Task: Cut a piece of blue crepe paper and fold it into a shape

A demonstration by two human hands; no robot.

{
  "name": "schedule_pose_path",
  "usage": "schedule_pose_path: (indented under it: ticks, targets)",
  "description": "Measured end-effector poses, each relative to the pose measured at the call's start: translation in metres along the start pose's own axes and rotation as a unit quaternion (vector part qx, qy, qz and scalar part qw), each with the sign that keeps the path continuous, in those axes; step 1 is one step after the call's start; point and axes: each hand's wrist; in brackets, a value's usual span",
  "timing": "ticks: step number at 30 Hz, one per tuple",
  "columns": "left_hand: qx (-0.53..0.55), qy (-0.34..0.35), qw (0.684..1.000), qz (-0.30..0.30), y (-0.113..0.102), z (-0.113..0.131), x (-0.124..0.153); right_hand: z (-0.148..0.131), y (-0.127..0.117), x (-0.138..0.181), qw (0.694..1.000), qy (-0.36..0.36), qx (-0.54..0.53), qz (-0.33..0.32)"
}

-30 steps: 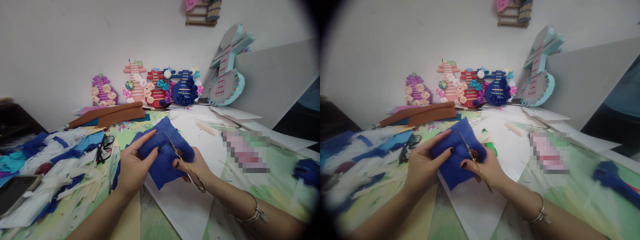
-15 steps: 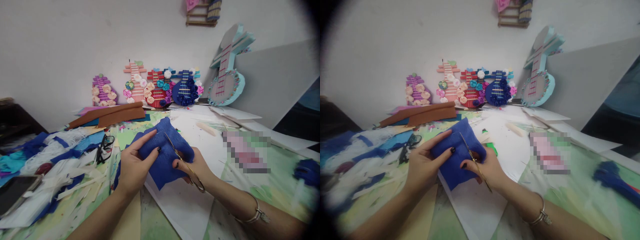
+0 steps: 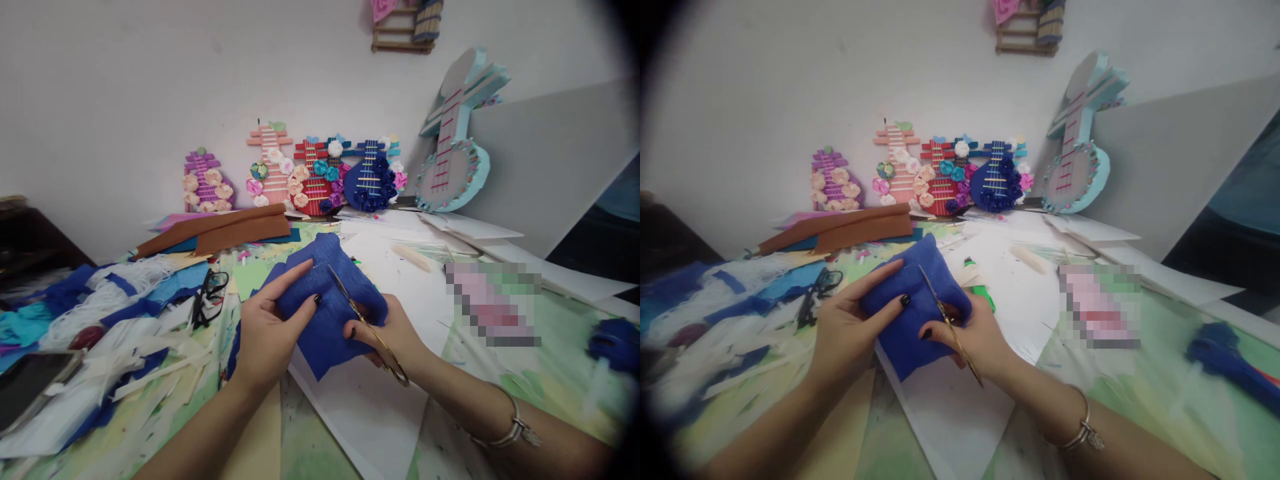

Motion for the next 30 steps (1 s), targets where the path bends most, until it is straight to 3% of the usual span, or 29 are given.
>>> schedule_pose_path:
  ticks: [22, 30]
  targets:
    - [-0.009, -0.010, 1.000, -0.016, 0.0008, -0.0018, 0.0009, -0.0050, -0.0019, 0.0036, 0.997, 0.021, 0.069, 0.004]
    - [-0.021, 0.001, 1.000, -0.013, 0.0006, -0.0019, 0.0019, 0.0000, -0.0029, 0.0019, 0.999, 0.010, 0.048, 0.004]
Point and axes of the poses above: each hand's wrist, its own x-axis away from the middle knuckle, its own y-axis out of the palm, z = x × y, and after that the axes turned 7 degrees about -y, right-handed
